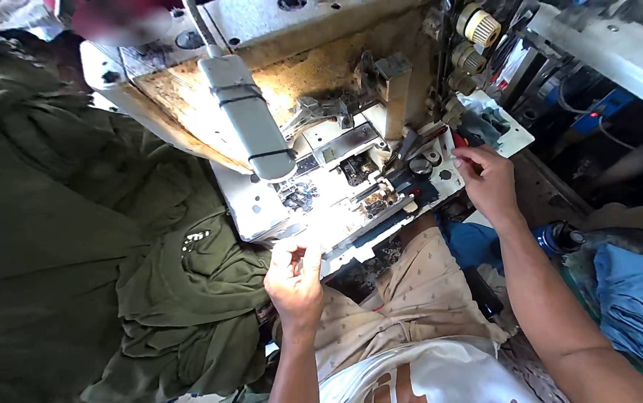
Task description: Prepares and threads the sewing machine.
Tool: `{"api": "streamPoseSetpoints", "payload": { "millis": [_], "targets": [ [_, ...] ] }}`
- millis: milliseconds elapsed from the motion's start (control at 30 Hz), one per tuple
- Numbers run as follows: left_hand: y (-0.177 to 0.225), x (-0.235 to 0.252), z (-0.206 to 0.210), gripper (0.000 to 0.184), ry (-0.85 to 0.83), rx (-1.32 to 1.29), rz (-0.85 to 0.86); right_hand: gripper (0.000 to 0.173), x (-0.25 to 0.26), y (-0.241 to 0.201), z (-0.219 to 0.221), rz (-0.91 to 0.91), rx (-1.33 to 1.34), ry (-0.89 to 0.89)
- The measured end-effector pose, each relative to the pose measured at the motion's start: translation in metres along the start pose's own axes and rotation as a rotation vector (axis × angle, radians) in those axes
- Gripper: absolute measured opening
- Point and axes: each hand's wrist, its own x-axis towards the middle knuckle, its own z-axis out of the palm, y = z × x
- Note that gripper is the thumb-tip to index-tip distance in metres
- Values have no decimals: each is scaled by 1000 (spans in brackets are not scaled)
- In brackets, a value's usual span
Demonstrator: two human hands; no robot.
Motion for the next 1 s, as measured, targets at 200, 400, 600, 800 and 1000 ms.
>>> {"api": "streamPoseSetpoints", "payload": {
  "millis": [200,400,600,800,1000],
  "targets": [
    [1,-1,0,9,3,0,-6,22,-2,0,-5,-15,32,7],
    [1,-2,0,9,-15,29,-21,22,-9,-4,4,-14,71,-26],
    [0,-1,2,9,38,-14,-6,28,-13,-26,21,-191,124,-193],
    [10,7,2,9,125,-116,35,57,6,-54,43,-403,-194,-517],
    [14,8,-2,11,120,-166,46,80,37,-76,55,-414,-443,-801]
  ]
}}
